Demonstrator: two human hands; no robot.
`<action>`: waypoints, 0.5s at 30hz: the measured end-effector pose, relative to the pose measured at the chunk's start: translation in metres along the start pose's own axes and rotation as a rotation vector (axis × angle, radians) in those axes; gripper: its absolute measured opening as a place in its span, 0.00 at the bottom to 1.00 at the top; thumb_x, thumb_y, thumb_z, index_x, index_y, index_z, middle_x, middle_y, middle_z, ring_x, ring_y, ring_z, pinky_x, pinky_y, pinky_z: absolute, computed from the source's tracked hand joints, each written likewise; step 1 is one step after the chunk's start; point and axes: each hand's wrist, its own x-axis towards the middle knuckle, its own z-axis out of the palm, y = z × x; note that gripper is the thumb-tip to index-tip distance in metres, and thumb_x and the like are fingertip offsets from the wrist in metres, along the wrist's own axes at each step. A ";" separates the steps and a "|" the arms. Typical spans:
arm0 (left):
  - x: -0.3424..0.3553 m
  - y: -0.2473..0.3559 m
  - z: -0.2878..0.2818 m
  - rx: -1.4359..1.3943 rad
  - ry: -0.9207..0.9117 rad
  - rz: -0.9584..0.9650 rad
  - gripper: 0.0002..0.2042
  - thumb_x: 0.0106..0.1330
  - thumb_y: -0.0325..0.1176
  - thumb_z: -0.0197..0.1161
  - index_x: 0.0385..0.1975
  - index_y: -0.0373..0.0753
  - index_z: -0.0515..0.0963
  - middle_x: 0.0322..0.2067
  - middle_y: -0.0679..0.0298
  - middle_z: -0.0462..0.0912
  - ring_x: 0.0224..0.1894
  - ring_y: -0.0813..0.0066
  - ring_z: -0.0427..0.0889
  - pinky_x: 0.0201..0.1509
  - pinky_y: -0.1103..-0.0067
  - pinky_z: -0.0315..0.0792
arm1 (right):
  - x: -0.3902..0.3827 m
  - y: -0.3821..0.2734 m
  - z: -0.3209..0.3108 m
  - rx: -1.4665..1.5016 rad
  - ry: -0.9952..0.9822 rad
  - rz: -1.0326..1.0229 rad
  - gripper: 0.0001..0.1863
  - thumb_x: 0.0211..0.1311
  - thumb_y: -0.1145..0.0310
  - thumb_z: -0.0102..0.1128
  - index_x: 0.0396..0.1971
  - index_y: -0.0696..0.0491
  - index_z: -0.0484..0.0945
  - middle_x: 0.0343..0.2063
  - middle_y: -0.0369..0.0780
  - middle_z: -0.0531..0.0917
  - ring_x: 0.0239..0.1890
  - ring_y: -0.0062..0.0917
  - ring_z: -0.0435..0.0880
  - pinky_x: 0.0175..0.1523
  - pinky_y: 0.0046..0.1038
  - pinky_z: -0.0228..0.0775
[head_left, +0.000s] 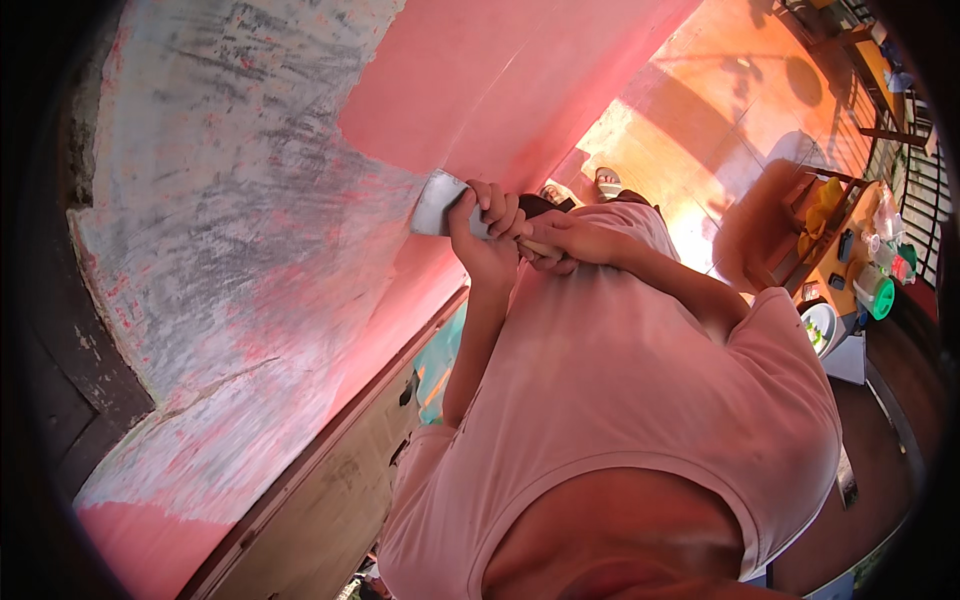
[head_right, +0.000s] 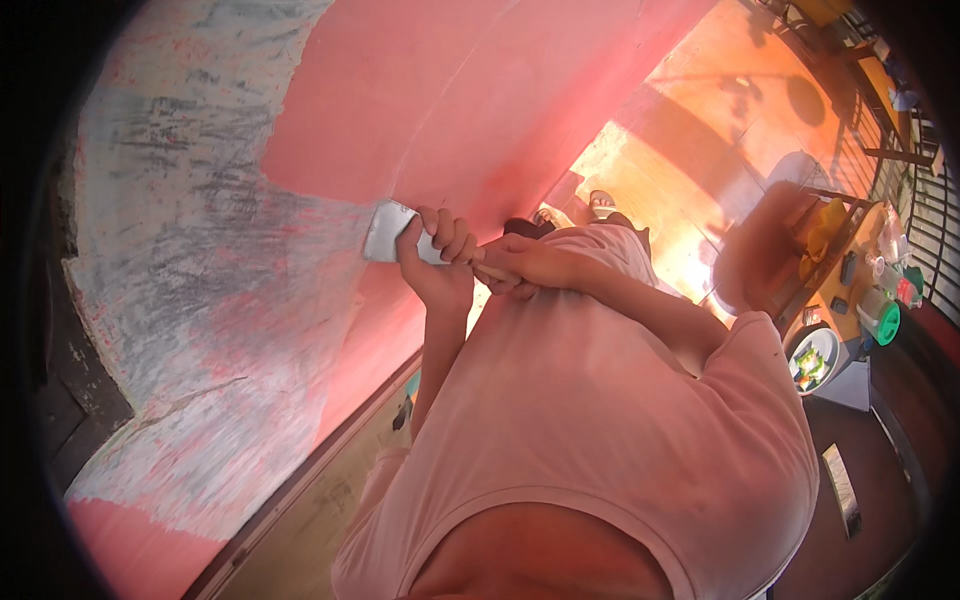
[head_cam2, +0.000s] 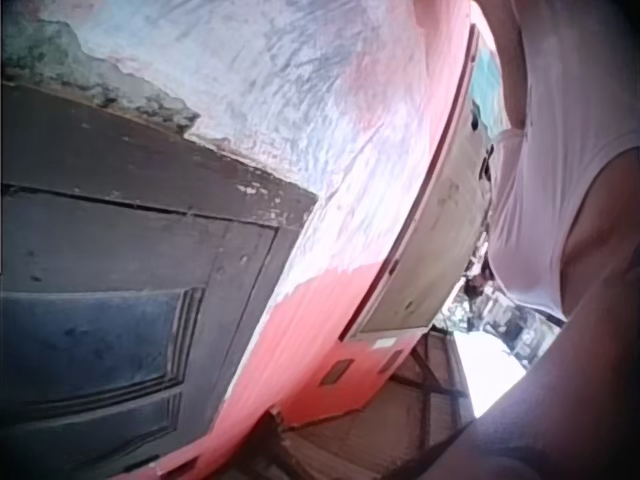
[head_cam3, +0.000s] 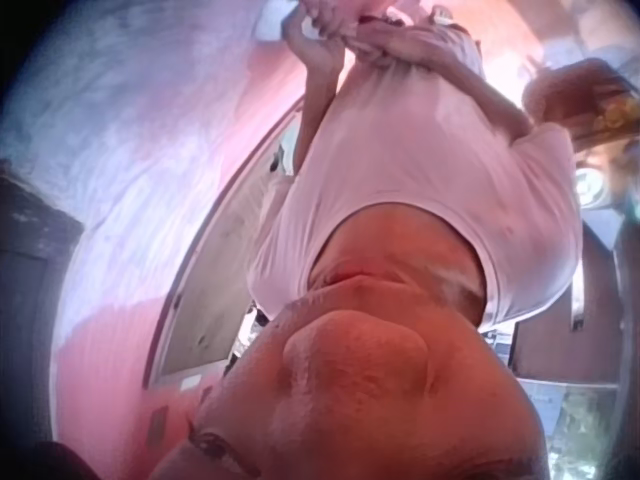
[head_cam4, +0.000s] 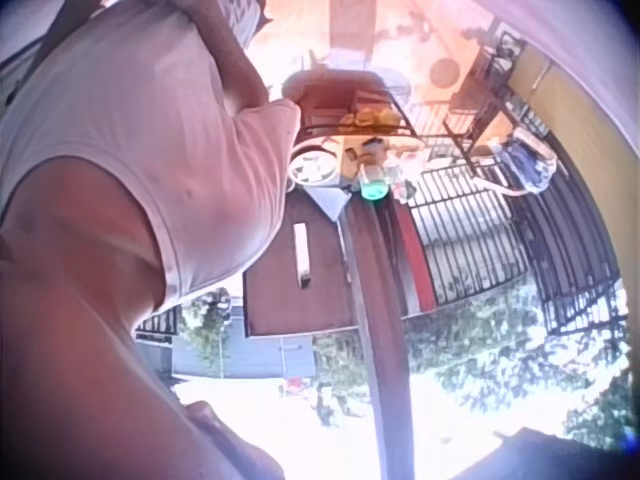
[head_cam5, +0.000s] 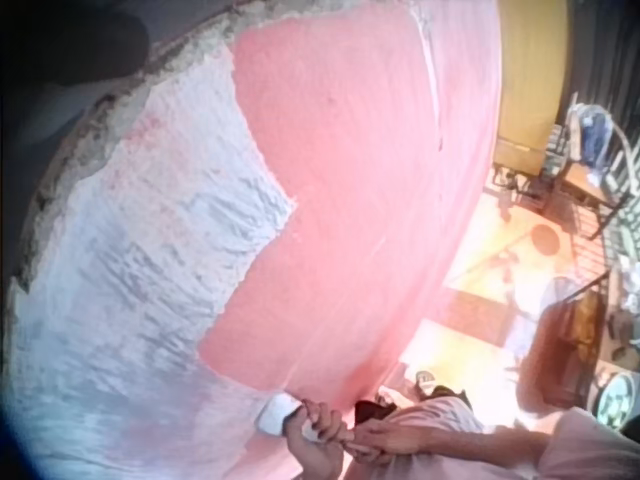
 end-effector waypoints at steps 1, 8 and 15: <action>0.000 -0.002 -0.001 -0.009 -0.001 0.000 0.11 0.68 0.39 0.48 0.24 0.44 0.63 0.18 0.73 0.54 0.17 0.83 0.51 0.20 0.82 0.48 | -0.002 0.001 0.000 -0.010 0.008 0.001 0.24 0.76 0.48 0.44 0.22 0.47 0.65 0.15 0.26 0.57 0.15 0.11 0.49 0.19 0.18 0.40; -0.004 -0.002 0.000 0.023 0.060 0.046 0.11 0.67 0.38 0.49 0.23 0.44 0.62 0.17 0.73 0.54 0.17 0.83 0.50 0.19 0.82 0.47 | 0.001 0.008 -0.002 -0.020 -0.014 -0.038 0.24 0.76 0.48 0.44 0.21 0.47 0.65 0.15 0.26 0.56 0.15 0.10 0.49 0.18 0.18 0.40; -0.007 0.022 0.015 0.065 0.020 0.081 0.12 0.66 0.39 0.49 0.22 0.44 0.61 0.16 0.73 0.53 0.17 0.83 0.50 0.19 0.83 0.46 | 0.011 -0.010 0.014 -0.033 -0.097 -0.075 0.24 0.76 0.48 0.43 0.24 0.49 0.65 0.15 0.26 0.57 0.14 0.10 0.50 0.18 0.18 0.40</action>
